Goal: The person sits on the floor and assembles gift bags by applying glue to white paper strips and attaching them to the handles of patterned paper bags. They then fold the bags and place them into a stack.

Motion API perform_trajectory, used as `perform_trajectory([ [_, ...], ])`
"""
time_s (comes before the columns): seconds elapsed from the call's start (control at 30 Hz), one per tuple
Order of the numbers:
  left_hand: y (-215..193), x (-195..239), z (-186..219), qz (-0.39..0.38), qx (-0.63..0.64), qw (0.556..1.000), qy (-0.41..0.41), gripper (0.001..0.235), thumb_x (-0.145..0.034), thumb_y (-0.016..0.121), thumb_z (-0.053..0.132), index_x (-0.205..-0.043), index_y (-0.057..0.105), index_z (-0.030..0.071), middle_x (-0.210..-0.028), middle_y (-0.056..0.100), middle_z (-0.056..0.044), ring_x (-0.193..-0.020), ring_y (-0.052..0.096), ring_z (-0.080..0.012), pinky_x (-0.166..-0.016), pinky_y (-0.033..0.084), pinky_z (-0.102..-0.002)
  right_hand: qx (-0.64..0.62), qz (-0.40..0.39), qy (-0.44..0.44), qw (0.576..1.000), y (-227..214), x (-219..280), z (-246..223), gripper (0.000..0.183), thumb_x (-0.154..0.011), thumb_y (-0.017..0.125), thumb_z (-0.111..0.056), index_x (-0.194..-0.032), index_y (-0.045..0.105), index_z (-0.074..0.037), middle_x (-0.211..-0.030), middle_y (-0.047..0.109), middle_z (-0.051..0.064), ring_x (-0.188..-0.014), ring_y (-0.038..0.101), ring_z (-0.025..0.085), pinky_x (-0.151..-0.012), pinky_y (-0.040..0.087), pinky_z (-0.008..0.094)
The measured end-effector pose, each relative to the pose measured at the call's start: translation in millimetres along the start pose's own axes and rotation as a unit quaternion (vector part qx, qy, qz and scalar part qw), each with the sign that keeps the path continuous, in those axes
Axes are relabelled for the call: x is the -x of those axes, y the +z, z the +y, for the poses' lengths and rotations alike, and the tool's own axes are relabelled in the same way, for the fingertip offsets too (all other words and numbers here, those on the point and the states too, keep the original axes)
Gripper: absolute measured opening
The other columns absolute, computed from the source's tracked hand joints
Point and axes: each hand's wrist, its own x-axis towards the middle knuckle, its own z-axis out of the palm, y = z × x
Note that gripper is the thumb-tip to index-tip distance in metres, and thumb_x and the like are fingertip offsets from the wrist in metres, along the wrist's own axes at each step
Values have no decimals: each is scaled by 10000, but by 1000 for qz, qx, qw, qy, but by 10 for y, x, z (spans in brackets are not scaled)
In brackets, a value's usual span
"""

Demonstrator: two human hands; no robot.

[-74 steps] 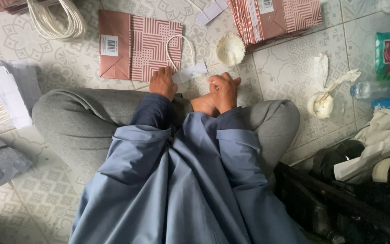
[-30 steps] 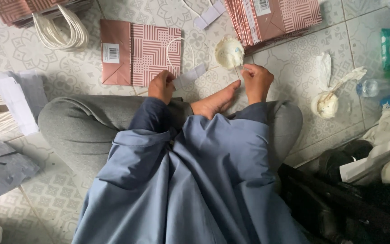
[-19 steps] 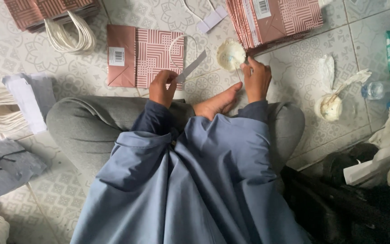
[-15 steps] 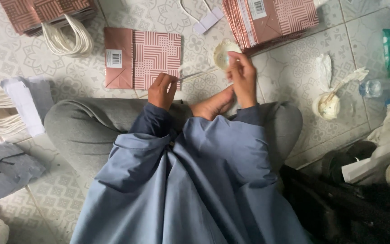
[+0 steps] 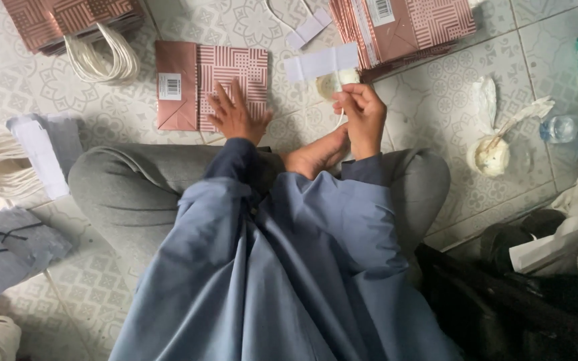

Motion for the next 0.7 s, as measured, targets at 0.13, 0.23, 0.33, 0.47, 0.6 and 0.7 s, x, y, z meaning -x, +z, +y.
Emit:
perform_trajectory([
  [0.13,-86,-123,284,-49,-35,997,-48,1249,-799,954,433,-1696,113,211,-1732,62,-233,-1543,37,-572,-1169,39,-802,-28,21,4,999,17,-8,9,109,-1016,696,-127,-1103,661,-71,-978,789,113,-794,691,71,-727,611,206],
  [0.23,153,-187,152,-19,-50,999,-11,1118,-801,930,379,-1663,245,186,-1704,185,-215,-1516,81,-583,-1143,62,-811,-64,37,1,997,-45,-18,105,128,-1006,717,-111,-1101,688,-31,-933,759,107,-771,733,129,-699,649,246],
  [0.33,450,-269,-116,-34,-103,994,25,982,-802,793,420,-1629,309,206,-1688,202,-101,-1525,73,-523,-1154,137,-782,-94,54,21,994,-52,-42,128,124,-998,719,-110,-1101,707,-43,-917,712,70,-764,734,143,-695,667,269],
  [0.47,925,-455,-578,62,-26,981,182,582,-749,705,296,-1249,467,119,-1474,447,-124,-1338,409,-437,-1003,394,-624,-103,69,22,992,9,-26,67,146,-995,730,-115,-1116,718,-34,-909,664,43,-767,704,117,-692,648,260],
  [0.6,937,-573,-738,137,93,942,293,104,-940,562,196,-1042,580,206,-864,597,-42,-754,717,-301,-618,590,-374,-80,57,21,995,0,-18,92,192,-964,762,-87,-1151,729,-62,-873,666,43,-751,682,111,-679,628,249],
  [0.7,435,-450,-502,86,118,929,340,308,-963,533,225,-1261,589,284,-1028,671,-68,-848,730,-343,-698,610,-459,-46,-37,41,997,38,44,83,139,-986,742,-98,-1123,740,-80,-862,661,-8,-758,619,46,-658,572,213],
])
